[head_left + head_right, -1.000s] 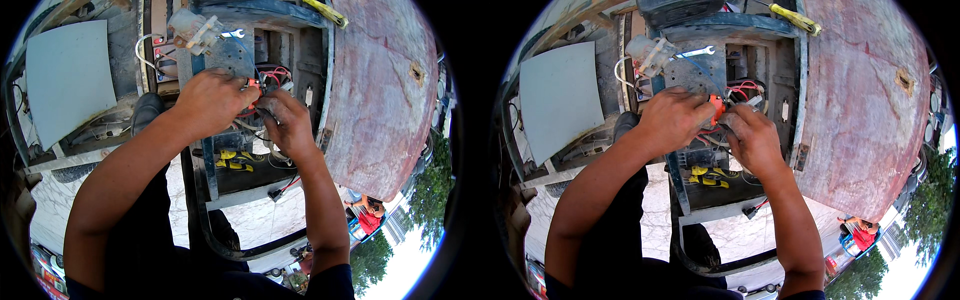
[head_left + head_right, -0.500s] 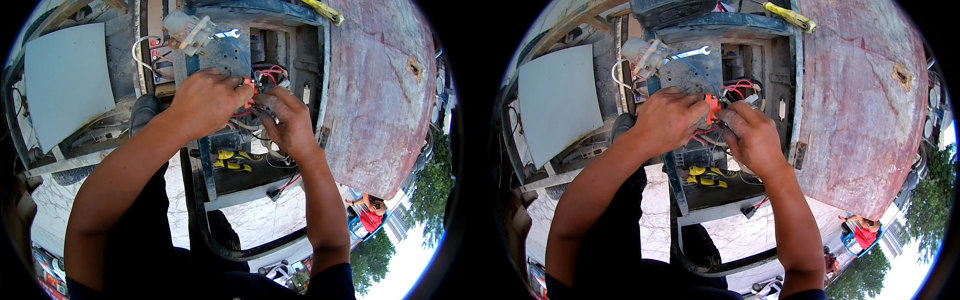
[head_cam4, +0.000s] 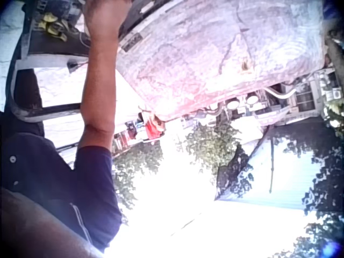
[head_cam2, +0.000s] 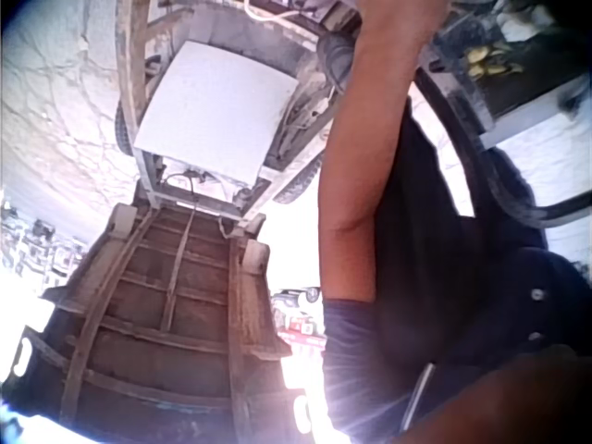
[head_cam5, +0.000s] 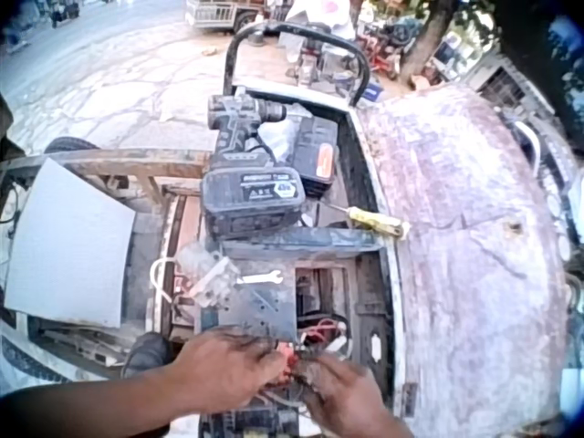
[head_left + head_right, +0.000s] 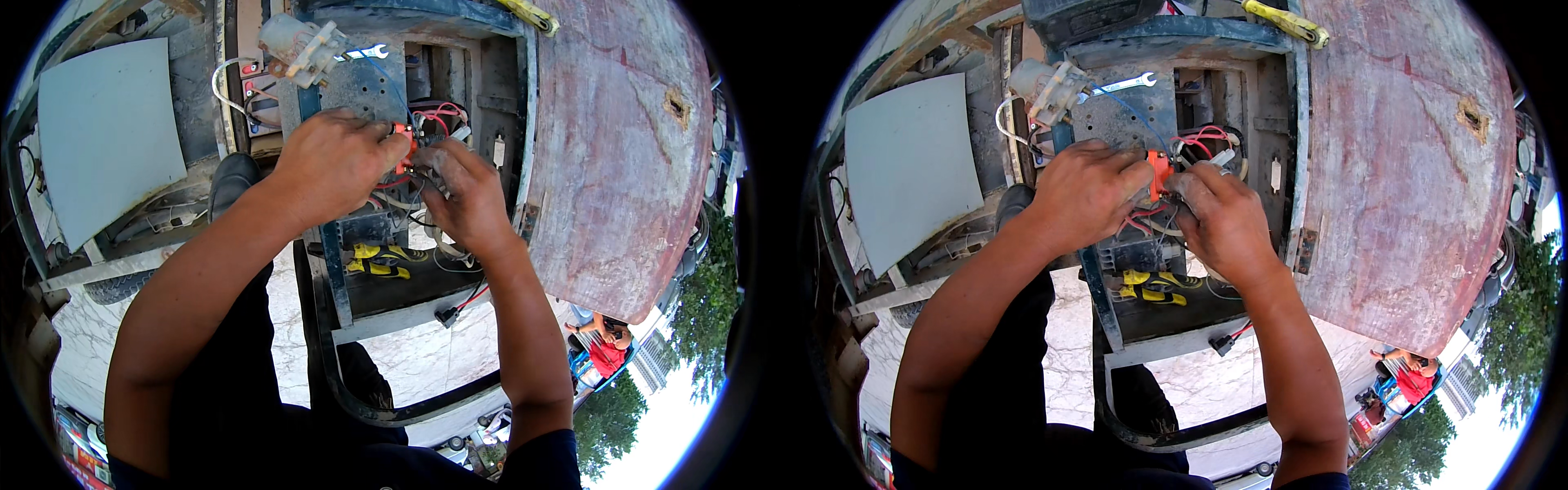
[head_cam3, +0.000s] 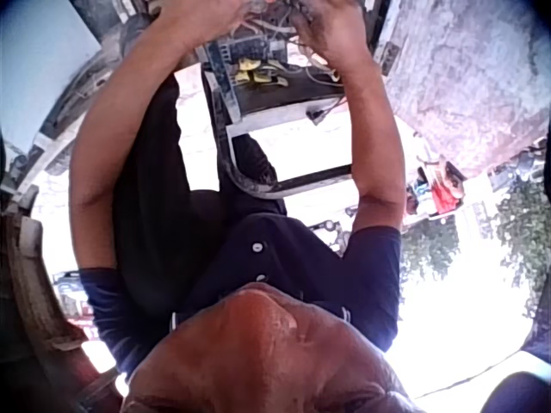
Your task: The person manipulates a small cylindrical electrical component and connects wires to a red-orange terminal block using pliers. The person repeatedly adjusts and secures wire connections within a cluttered electrical compartment.
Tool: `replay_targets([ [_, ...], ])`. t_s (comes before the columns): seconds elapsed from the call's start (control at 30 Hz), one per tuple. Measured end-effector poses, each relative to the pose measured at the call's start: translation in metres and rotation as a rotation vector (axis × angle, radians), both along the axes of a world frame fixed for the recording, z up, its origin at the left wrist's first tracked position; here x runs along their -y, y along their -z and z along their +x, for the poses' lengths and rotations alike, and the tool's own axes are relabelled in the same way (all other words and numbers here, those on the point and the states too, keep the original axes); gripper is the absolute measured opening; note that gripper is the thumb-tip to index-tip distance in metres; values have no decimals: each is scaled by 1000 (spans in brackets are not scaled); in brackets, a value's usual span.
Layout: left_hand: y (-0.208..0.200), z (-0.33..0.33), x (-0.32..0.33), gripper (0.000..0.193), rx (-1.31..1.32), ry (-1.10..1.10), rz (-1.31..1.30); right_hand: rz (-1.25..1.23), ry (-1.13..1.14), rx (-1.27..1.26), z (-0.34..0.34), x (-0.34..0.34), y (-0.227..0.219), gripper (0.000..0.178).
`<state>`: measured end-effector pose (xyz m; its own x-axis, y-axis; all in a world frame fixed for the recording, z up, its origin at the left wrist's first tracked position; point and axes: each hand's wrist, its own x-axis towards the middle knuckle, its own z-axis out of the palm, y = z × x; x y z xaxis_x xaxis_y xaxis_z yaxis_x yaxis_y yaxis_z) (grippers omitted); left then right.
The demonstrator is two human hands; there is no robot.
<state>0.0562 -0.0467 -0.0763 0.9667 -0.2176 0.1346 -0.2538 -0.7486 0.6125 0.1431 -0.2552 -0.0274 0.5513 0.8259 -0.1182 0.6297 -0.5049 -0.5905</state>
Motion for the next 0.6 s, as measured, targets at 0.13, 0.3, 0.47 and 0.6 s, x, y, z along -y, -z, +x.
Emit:
replay_targets([
  [0.13,-1,0,-1,32,-1,-2,21,-31,-23,12,-1,-1,4,36],
  [0.3,-1,0,0,33,-15,-13,28,0,-23,10,0,-1,2,35],
  [0.47,-2,0,1,34,-23,-8,35,-34,-14,-10,-1,1,7,32],
  [0.6,-1,0,-1,33,-29,-5,23,-19,-10,-11,0,-2,3,33],
])
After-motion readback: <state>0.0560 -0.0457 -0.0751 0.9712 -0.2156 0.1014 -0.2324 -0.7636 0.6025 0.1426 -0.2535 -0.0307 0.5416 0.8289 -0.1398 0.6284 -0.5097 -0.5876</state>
